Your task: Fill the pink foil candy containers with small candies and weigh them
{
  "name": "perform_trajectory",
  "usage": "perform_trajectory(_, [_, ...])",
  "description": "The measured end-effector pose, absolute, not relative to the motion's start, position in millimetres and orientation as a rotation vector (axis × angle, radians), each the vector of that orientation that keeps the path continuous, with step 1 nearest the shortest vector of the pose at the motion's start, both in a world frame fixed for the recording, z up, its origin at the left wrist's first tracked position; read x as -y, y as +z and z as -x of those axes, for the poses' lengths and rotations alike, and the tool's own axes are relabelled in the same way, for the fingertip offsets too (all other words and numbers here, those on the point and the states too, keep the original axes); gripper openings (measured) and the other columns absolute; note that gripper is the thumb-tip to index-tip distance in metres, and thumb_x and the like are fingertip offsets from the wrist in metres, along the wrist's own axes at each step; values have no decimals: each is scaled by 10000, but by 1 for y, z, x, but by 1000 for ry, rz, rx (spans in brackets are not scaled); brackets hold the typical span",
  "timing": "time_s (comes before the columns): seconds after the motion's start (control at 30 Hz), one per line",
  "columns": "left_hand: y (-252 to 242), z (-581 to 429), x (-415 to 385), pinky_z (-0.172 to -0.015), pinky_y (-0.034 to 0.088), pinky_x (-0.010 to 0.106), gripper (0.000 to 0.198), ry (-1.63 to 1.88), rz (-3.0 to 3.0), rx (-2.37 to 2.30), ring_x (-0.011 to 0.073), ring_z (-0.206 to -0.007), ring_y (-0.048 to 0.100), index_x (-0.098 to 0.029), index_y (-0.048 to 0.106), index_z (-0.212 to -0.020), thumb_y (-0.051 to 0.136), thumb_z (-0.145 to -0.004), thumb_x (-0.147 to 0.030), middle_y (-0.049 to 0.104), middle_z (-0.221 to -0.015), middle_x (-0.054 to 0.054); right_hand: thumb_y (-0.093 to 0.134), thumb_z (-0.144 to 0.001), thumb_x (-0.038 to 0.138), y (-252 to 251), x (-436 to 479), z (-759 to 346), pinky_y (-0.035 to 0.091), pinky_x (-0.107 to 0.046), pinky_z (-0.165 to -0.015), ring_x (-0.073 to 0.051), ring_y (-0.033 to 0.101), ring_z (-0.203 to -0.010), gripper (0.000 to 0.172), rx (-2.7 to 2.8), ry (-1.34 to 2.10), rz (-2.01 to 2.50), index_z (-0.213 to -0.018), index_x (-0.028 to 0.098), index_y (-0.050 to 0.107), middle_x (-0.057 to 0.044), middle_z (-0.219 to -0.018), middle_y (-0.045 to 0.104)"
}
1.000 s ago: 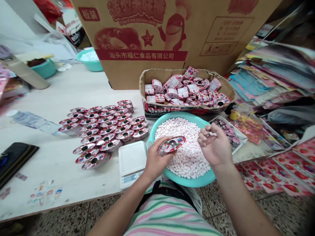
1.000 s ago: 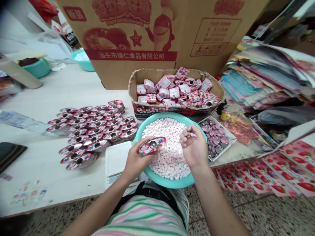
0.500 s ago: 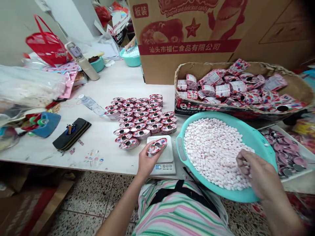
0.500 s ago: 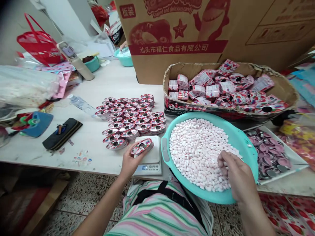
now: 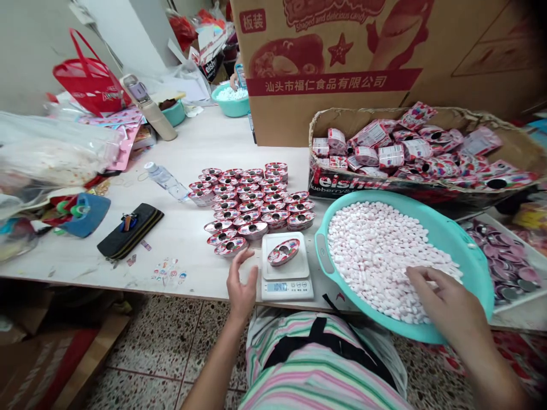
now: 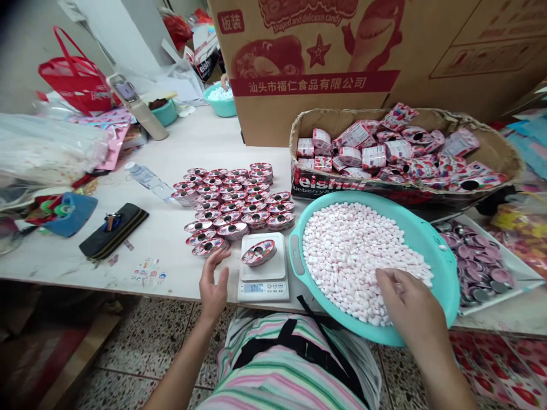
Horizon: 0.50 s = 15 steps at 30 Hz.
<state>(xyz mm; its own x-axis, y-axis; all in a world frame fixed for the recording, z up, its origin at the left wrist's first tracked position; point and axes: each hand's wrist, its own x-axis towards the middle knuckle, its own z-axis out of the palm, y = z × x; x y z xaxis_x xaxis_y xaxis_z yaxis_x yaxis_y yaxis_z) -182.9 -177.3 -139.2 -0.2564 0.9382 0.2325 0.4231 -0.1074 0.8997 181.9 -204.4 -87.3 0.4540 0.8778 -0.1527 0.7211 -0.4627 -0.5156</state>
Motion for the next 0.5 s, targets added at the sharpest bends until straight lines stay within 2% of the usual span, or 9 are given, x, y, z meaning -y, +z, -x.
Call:
perform_trajectory(0.1, [-154,191,191,-961,437,372,342,1424,-1411,-1796,204,-1033,598,-165,548,-1124,409,-925,-406,648,-1050,99,474,-788,538,-93,208,-181,422,-393,-704,-310,623,-821,292,1380,544,2308,-787,279,609,-76,-920,685])
perform_trajectory(0.23, [-179,194,200,-835,480,319,400,1488,-1298,-1929,186,-894,623,-157,594,-990,307,-946,-433,664,-911,81,464,-802,521,-101,211,-180,409,-382,-693,-294,613,-799,284,1448,459,2266,-795,273,602,-70,-905,673])
perform_trajectory(0.33, [-195,192,201,-761,486,293,445,1519,-1251,-1944,174,-814,624,-148,594,-950,259,-953,-442,661,-849,76,467,-813,506,-104,212,-179,394,-372,-699,-285,602,-796,274,1507,447,2239,-779,266,595,-76,-893,666])
perform_trajectory(0.5, [-200,190,203,-743,479,283,448,1526,-1280,-1925,173,-795,614,-154,597,-933,249,-959,-435,652,-827,58,446,-844,486,-106,213,-179,375,-357,-706,-257,579,-795,262,1570,386,2234,-806,268,587,-65,-912,648])
